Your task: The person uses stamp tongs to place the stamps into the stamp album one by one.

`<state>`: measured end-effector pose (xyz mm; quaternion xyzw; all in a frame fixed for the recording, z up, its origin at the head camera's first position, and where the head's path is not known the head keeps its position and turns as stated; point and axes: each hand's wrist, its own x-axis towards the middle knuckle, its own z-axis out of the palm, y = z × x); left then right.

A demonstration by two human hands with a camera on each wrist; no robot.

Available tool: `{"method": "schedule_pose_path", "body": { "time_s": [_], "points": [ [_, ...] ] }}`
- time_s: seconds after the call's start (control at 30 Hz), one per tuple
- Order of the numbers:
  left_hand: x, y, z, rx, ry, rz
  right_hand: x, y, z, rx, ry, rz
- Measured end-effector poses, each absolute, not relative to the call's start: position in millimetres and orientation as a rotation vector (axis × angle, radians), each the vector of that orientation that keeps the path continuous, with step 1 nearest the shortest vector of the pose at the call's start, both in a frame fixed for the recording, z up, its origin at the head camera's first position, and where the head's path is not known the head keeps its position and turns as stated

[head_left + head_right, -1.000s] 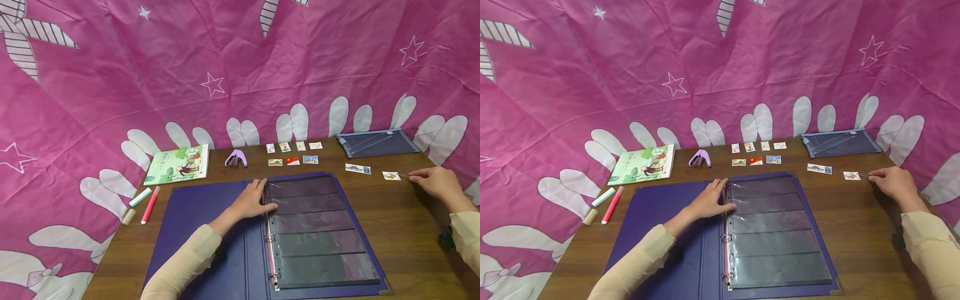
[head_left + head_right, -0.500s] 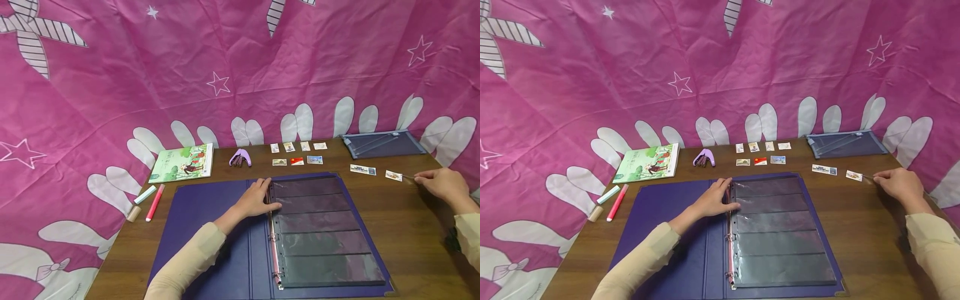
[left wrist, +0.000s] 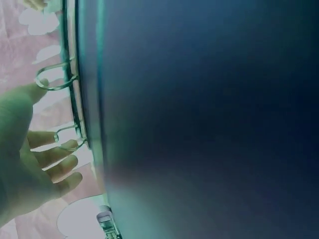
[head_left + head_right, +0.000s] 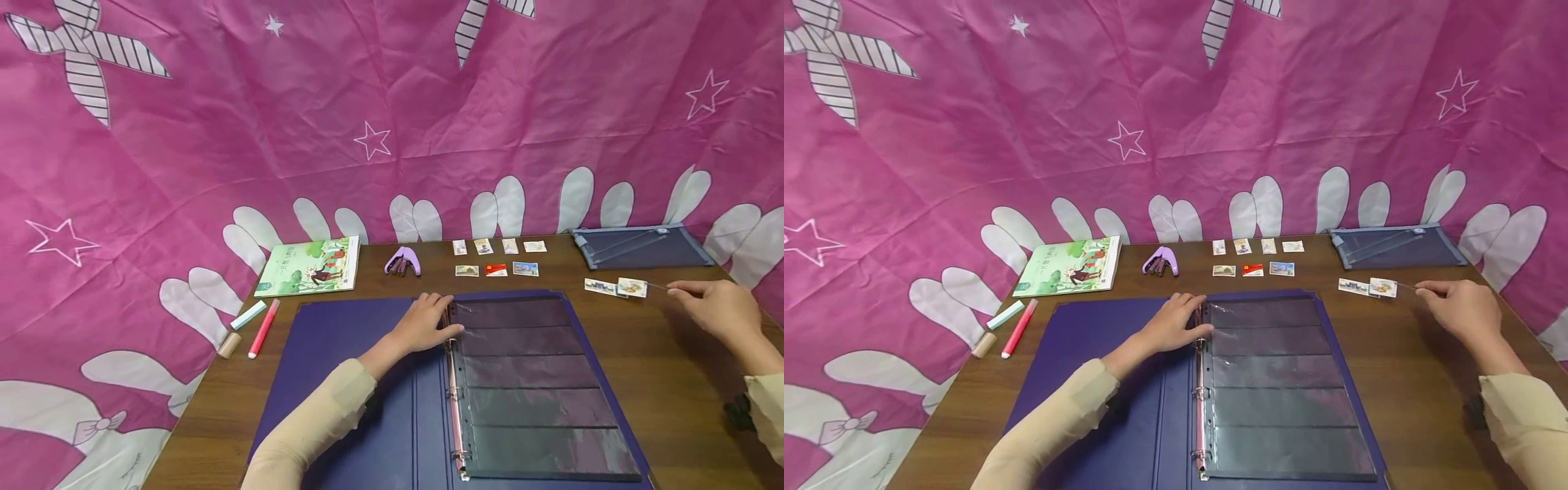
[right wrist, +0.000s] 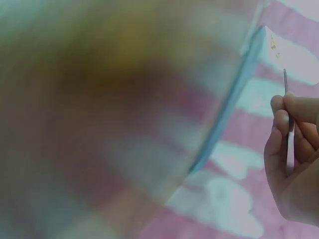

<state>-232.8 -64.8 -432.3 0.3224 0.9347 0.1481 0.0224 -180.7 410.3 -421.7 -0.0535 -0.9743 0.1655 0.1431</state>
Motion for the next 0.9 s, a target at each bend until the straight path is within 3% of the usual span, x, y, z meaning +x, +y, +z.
{"method": "schedule_pose_path", "body": {
  "time_s": [0.27,0.53,0.9],
  "points": [
    [-239.5,-45.5,-428.7,1.045,2.889,0.357,-205.5,338.3,-403.1,0.095,-2.617,0.594],
    [-248.9,-17.1,-431.7,0.975,2.848,0.216,-227.0,270.3,-403.8,0.156,-2.688,0.785],
    [-250.2,-9.1,-438.0,0.87,2.886,0.233,-242.1,224.7,-416.9,0.138,-2.796,0.936]
  ]
}}
